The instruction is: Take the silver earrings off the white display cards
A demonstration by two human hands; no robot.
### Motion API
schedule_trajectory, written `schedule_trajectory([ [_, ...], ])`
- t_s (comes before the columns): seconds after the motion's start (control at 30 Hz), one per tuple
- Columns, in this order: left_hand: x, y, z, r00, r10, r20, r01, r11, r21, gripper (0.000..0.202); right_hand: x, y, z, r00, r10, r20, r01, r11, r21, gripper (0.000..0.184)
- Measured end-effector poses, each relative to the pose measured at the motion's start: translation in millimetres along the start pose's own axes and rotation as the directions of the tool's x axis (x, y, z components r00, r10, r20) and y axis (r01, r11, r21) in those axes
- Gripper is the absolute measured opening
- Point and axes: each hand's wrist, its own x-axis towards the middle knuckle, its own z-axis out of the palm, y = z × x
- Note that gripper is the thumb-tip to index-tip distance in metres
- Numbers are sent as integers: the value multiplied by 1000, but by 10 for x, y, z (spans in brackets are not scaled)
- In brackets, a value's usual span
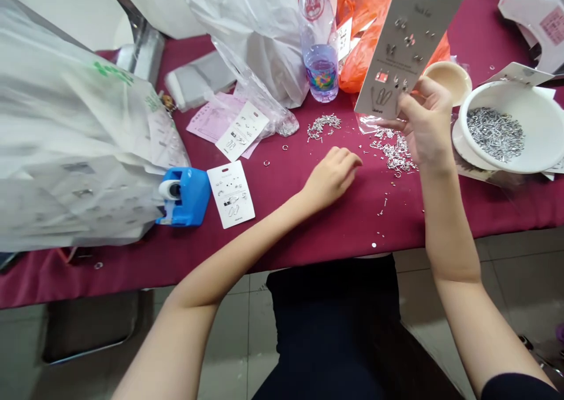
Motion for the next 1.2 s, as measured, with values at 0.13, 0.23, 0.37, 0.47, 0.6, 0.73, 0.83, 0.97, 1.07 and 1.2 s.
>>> schedule_trajectory([
  [0.13,310,265,145,983,-16,184,18,1000,-12,18,106,102,-171,998,-31,-58,31,999,8,35],
  [0.23,487,371,250,970,-38,242,38,999,8,21,175,212,-229,998,-27,-54,26,1000,-17,35],
  [0.37,589,419,356,970,-83,228,80,997,24,22,220,252,-230,994,-15,-104,20,999,43,35],
  [0.47,617,427,396,967,-102,235,96,995,39,19,227,225,-203,986,9,-164,3,997,74,30],
  [0.6,686,459,424,950,-143,277,118,987,107,23,238,232,-203,987,42,-152,-42,999,2,31],
  [0.73,788,514,453,955,-136,263,92,980,175,26,230,244,-224,997,48,-57,-51,998,-47,39],
  [0.83,838,558,429,953,-101,286,39,976,214,30,203,212,-222,997,43,-62,-45,999,-30,36],
  [0.97,847,604,326,937,-118,328,28,963,267,31,182,184,-222,998,12,-69,-8,999,51,32],
  [1.07,854,627,276,925,-134,356,26,956,291,31,202,224,-229,998,16,-55,-15,1000,24,33],
  [1.2,905,645,303,924,-121,362,16,959,282,35,232,295,-235,999,12,-49,-11,1000,12,31],
])
